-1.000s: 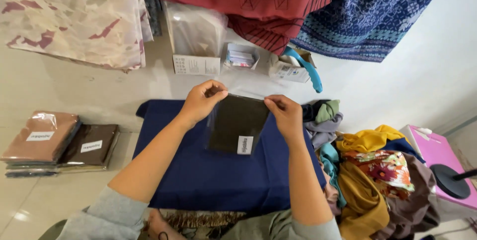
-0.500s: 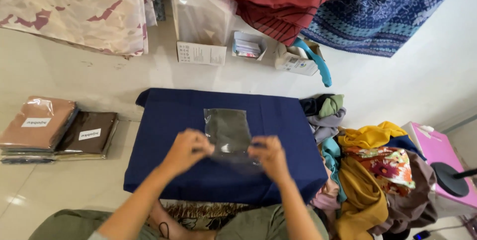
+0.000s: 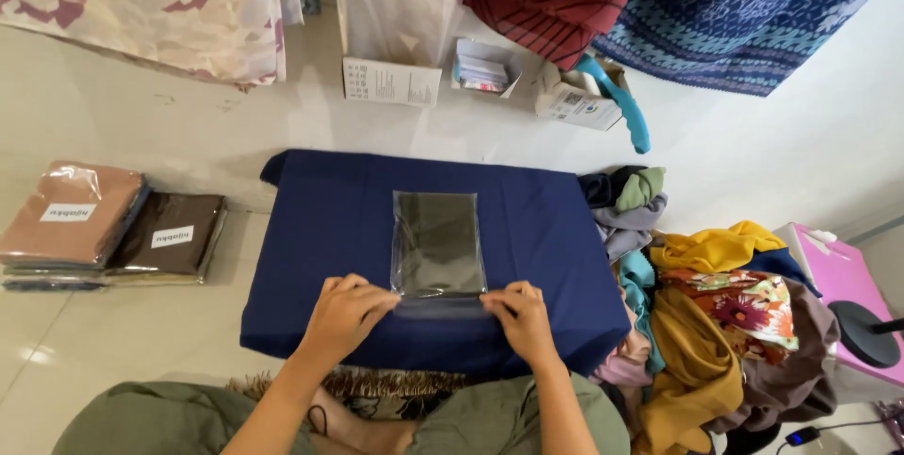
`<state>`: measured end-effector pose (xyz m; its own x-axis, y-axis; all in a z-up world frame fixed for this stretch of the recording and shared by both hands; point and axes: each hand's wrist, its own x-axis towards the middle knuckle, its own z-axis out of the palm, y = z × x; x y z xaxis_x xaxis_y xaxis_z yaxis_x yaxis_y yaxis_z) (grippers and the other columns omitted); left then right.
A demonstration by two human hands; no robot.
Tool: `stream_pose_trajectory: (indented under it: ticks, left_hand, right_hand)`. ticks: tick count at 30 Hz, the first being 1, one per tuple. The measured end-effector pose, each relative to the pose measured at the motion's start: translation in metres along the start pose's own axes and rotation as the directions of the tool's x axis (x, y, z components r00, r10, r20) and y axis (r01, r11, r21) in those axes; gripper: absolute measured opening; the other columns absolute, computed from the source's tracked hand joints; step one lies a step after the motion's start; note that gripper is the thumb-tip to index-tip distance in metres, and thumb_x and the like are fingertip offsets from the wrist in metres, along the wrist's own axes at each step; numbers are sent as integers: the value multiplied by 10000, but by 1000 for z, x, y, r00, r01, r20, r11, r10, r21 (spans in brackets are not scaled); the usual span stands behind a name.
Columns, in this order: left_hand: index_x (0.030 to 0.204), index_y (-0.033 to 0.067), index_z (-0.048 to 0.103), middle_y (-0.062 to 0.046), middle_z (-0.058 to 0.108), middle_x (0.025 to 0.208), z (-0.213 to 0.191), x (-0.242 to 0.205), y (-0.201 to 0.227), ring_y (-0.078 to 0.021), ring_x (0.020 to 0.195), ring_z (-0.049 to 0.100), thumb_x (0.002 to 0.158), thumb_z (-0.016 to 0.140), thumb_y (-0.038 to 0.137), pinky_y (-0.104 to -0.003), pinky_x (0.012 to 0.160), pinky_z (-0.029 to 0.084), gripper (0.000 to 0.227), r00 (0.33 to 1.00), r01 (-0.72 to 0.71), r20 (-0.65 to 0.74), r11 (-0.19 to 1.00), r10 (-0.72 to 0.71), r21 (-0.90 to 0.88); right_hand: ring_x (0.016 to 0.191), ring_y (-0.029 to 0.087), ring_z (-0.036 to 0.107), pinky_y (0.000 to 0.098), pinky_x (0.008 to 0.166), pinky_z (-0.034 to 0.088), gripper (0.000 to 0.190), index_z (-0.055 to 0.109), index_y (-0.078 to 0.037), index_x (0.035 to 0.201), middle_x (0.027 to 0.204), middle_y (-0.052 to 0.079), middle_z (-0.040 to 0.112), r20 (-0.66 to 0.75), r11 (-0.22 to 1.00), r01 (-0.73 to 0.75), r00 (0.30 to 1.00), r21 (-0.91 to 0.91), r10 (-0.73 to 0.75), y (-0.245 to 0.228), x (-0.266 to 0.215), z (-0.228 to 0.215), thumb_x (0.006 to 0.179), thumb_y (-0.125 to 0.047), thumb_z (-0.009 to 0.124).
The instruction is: Cleaning garments with a lint roller, folding them, and packaging them into plastic sleeves.
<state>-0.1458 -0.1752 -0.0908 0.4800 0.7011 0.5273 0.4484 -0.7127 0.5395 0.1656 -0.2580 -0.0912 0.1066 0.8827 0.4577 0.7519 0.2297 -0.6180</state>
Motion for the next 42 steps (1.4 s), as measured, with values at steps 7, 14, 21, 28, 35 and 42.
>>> stream_pose_trajectory:
  ticks: [7, 14, 21, 28, 35, 42]
  left_hand:
    - [1094, 417, 702, 182, 779, 949, 33, 11, -17, -89, 1019, 677, 985, 571, 481, -356, 934, 446, 182, 895, 376, 168, 901, -413, 215]
    - [1262, 316, 520, 93, 789, 965, 33, 14, -9, -184, 1071, 676, 1015, 566, 396, -423, 984, 430, 263, 866, 453, 164, 880, -472, 142]
    - [1256, 244, 444, 15, 783, 920, 31, 18, 8, -239, 1005, 689, 1022, 572, 248, -451, 976, 430, 267, 878, 428, 148, 886, -455, 178]
    - [1307, 247, 519, -26, 735, 987, 30, 41, 28, -300, 976, 681, 916, 668, 282, -502, 884, 475, 420, 924, 370, -33, 869, -381, 328]
    - [1495, 107, 512, -214, 395, 1607, 84, 113, 37, -474, 1494, 317, 1006, 556, 391, -577, 1166, 295, 567, 976, 181, 46, 914, -212, 363]
    - [1591, 78, 278, -165, 187, 1689, 134, 123, -32, -477, 1543, 83, 1039, 310, 547, -554, 1226, 145, 726, 929, 283, 123, 885, -349, 371]
  right_hand:
    - [861, 232, 742, 350, 849, 536, 44, 835, -155, 913, 777, 40, 801, 45, 930, -356, 934, 89, 354, -6, 20, 9, 874, -155, 814]
    - [804, 218, 758, 340, 768, 533, 165, 817, -156, 840, 708, 5, 796, 27, 822, -563, 826, 84, 563, -22, 29, 13, 928, -281, 755]
    - [763, 198, 741, 308, 754, 540, 171, 792, -161, 795, 643, -22, 765, -48, 767, -641, 765, 41, 642, -32, 37, 18, 877, -310, 772]
    - [767, 231, 752, 342, 733, 555, 144, 793, -172, 818, 640, -6, 762, -90, 760, -650, 759, -31, 645, -35, 38, 20, 861, -308, 773]
    - [759, 267, 756, 383, 733, 568, 152, 787, -186, 986, 668, 34, 772, -132, 793, -608, 789, -29, 600, -34, 36, 25, 862, -272, 773]
    - [593, 172, 698, 294, 586, 566, 321, 739, -86, 1113, 741, 47, 763, -291, 853, -521, 817, -4, 498, -54, 51, 24, 822, -214, 786]
